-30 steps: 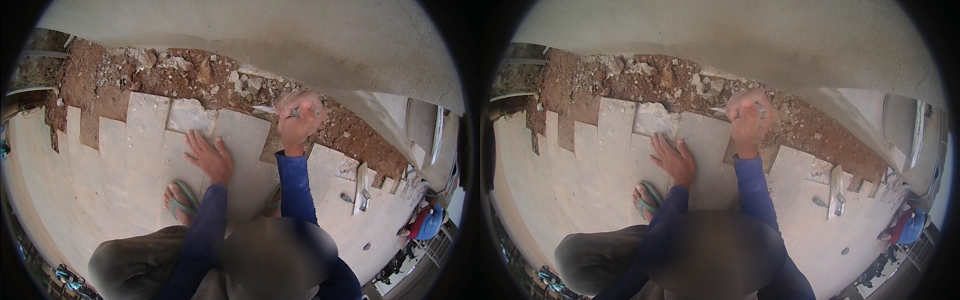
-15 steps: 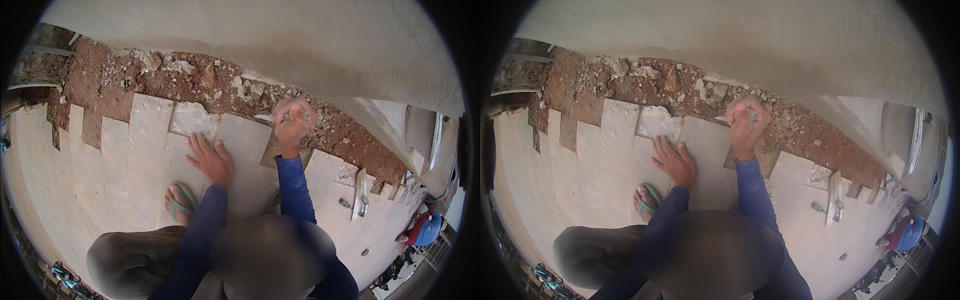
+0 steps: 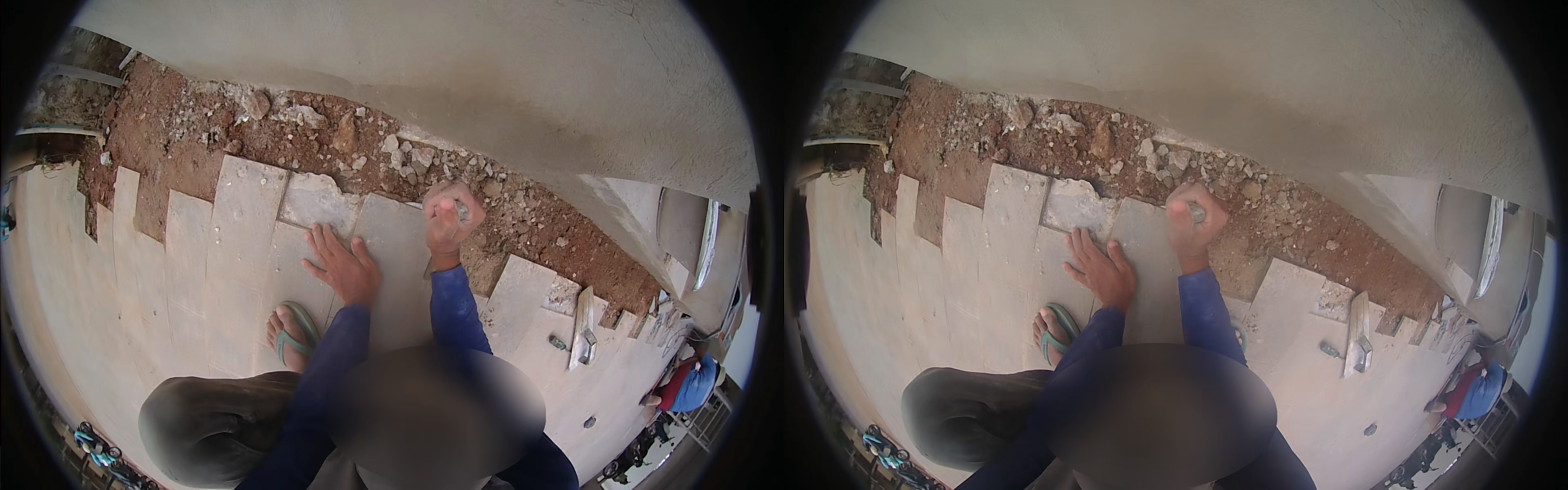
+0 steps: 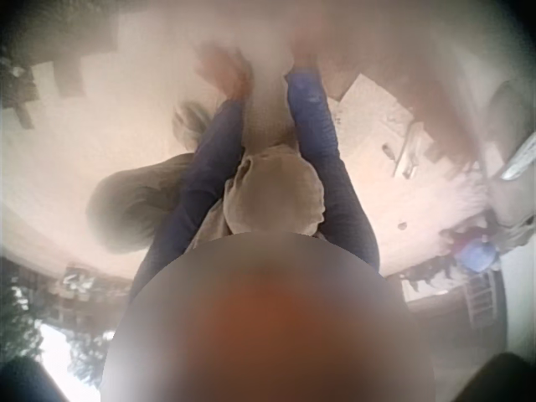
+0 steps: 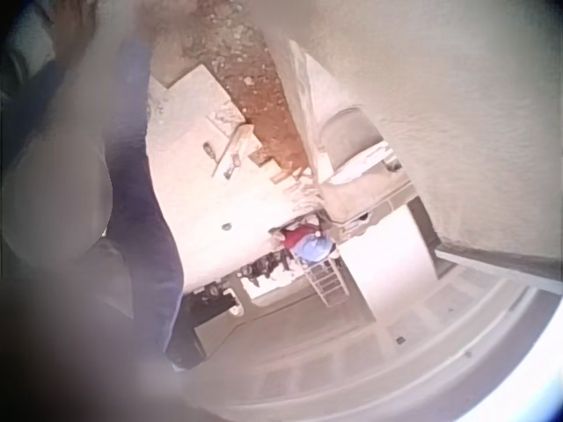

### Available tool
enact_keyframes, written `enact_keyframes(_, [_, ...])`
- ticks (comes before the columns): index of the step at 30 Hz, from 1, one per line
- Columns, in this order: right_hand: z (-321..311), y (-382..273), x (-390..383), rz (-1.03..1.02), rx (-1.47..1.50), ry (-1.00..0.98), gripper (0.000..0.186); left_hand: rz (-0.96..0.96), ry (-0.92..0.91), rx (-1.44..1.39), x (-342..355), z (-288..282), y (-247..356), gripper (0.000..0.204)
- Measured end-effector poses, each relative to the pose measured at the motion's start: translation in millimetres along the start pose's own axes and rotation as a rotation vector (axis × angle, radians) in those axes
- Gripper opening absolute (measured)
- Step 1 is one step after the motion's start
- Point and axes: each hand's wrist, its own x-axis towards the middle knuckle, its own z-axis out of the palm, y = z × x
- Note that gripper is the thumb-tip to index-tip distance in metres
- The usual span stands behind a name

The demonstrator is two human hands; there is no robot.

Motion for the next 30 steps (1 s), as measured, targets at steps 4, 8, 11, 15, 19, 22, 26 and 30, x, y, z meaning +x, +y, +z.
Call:
enact_keyframes(4, [-2.8, 13.6, 28.4, 0.299, 0.139, 0.143, 0.051, -0.017, 0.017, -0.024, 10.2, 0.3, 0.2, 0.061])
enact_keyframes(8, [1.2, -36.9, 42.4, 0.044, 0.201, 0.092, 0.048, -0.015, 0.003, -0.009, -0.7, -0.3, -12.8, 0.061])
enact_keyframes(11, [1.1, -12.0, 7.6, 0.044, 0.144, 0.012, 0.048, -0.006, 0.019, -0.022, 5.8, -0.1, -5.8, 0.061])
enact_keyframes(15, [8.6, 17.5, -1.6, 0.027, 0.044, 0.096, 0.05, -0.007, 0.037, -0.016, 9.5, -1.3, -1.4, 0.059])
enact_keyframes(19, [18.6, 23.1, 37.5, 0.322, -0.037, 0.505, 0.051, -0.009, 0.032, -0.02, 4.8, -1.1, -2.7, 0.058])
enact_keyframes(22, [3.6, 27.5, 50.2, 0.424, 0.017, 0.686, 0.051, 0.022, 0.051, -0.047, 6.0, -1.4, -0.7, 0.058])
enact_keyframes(26, [4.2, 2.3, 27.4, 0.267, 0.192, 0.312, 0.05, -0.001, 0.054, -0.032, 7.8, -0.1, -7.5, 0.059])
enact_keyframes(30, [24.0, -33.1, 39.6, 0.042, 0.292, 0.145, 0.053, -0.015, 0.043, -0.026, 2.0, -2.1, -9.8, 0.06])
